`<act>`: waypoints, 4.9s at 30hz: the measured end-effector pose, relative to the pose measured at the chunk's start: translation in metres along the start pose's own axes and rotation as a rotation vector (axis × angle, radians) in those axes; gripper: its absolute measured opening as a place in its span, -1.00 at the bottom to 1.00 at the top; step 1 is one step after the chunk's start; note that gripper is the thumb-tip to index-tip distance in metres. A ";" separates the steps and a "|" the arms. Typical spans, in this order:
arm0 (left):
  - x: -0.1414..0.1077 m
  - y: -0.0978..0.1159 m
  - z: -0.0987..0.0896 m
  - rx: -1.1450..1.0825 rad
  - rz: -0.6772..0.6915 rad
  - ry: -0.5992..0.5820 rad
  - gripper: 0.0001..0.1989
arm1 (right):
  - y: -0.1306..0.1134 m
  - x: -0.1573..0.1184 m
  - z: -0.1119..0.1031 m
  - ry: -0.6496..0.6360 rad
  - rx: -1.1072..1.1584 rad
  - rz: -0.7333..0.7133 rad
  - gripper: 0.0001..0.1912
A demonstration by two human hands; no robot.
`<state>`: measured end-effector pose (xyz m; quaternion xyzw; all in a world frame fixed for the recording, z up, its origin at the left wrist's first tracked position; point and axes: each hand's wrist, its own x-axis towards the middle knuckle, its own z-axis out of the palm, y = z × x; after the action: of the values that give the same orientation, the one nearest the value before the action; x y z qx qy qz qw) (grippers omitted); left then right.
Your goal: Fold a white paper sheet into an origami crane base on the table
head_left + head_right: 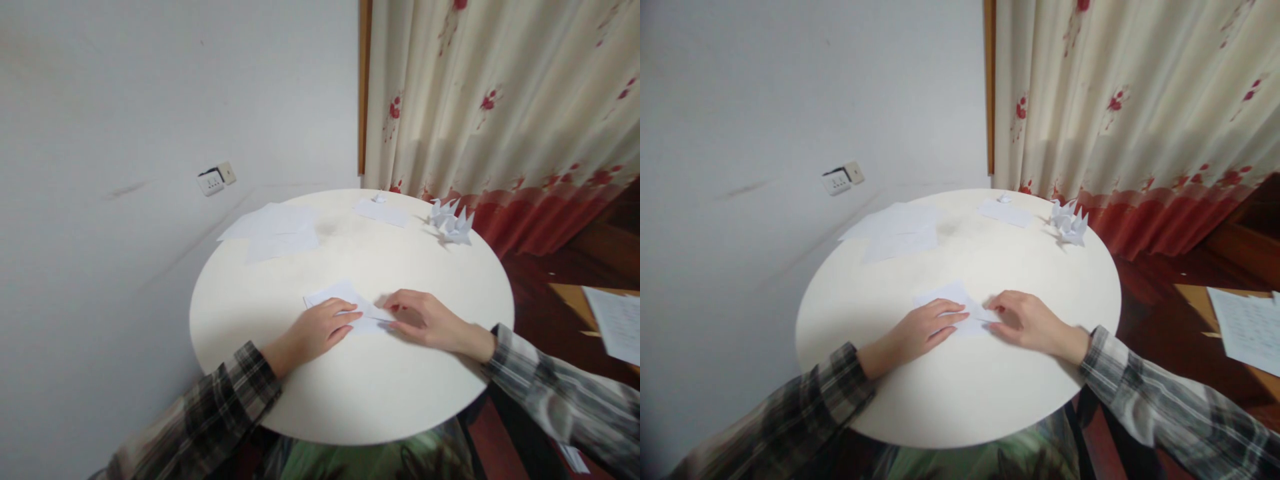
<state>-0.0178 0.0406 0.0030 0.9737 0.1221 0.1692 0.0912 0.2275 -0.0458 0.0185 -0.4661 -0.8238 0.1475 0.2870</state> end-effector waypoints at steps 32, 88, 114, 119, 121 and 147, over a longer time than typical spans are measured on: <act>0.004 -0.004 -0.011 0.038 0.004 0.048 -0.70 | -0.018 0.005 0.005 0.000 -0.714 -0.031 -0.87; 0.001 0.003 0.027 0.033 -0.065 -0.150 -0.57 | 0.046 0.018 -0.009 -0.481 0.259 0.119 -0.86; 0.020 0.021 0.014 0.044 -0.031 -0.079 -0.79 | 0.032 -0.006 0.005 -0.017 -0.217 -0.213 -0.68; 0.011 0.011 0.016 -0.147 0.042 -0.100 -0.77 | 0.032 -0.007 0.004 -0.073 -0.257 -0.312 -0.67; 0.008 0.010 0.014 -0.197 0.057 -0.139 -0.74 | 0.031 -0.008 0.004 -0.111 -0.271 -0.336 -0.67; 0.010 0.023 0.017 0.071 0.150 -0.238 -0.55 | 0.031 0.002 0.004 -0.213 -0.298 -0.299 -0.68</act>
<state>0.0016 0.0188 -0.0044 0.9959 0.0430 0.0543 0.0577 0.2452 -0.0277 0.0003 -0.3580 -0.9219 0.0284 0.1452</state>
